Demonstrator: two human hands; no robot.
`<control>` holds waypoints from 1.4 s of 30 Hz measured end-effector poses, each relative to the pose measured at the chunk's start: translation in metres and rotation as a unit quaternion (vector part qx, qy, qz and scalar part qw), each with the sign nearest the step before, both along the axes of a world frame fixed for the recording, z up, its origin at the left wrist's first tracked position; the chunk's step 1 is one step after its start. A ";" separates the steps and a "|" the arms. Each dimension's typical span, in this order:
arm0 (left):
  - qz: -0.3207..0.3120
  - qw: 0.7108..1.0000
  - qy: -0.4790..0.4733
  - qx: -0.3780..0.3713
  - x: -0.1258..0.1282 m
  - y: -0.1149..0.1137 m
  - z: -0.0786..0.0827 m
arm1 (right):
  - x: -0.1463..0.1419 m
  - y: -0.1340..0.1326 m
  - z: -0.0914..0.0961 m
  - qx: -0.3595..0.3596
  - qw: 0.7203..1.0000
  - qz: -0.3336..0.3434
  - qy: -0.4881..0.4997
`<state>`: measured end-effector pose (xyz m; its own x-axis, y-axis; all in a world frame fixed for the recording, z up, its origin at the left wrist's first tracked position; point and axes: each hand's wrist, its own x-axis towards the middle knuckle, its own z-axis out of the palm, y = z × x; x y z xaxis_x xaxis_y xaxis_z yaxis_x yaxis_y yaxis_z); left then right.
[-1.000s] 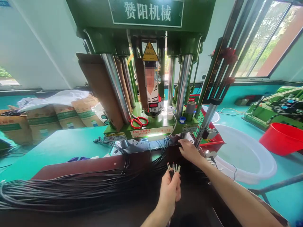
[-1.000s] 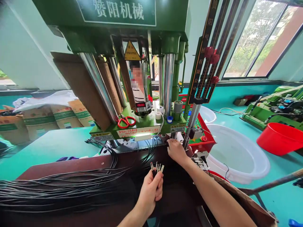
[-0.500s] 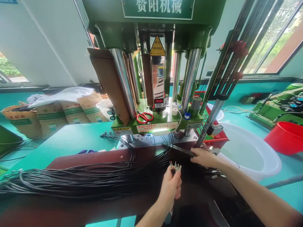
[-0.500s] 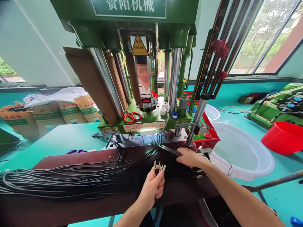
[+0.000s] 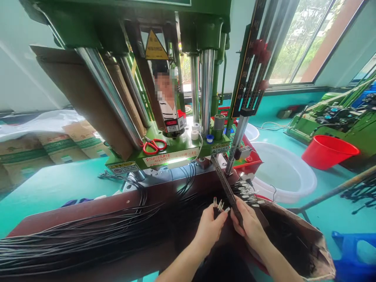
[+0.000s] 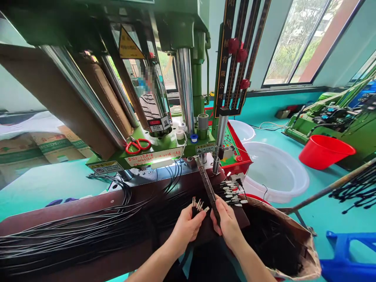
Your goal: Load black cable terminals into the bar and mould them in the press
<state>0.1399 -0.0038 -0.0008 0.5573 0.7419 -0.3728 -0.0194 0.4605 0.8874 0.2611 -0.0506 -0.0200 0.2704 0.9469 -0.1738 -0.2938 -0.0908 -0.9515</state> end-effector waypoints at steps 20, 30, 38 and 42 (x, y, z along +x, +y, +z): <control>0.005 0.999 -0.014 -0.051 0.006 0.006 -0.008 | -0.004 -0.003 -0.015 -0.025 0.995 -0.020 -0.092; 0.154 0.987 -0.035 0.026 0.001 0.003 -0.009 | -0.004 -0.003 -0.005 -0.043 0.997 -0.063 0.005; 0.022 0.996 -0.022 -0.084 -0.001 0.008 0.001 | 0.000 -0.008 -0.005 -0.067 0.996 -0.046 0.023; 0.022 0.995 -0.032 -0.089 -0.001 0.007 -0.002 | -0.001 -0.007 0.001 -0.061 0.998 -0.012 0.004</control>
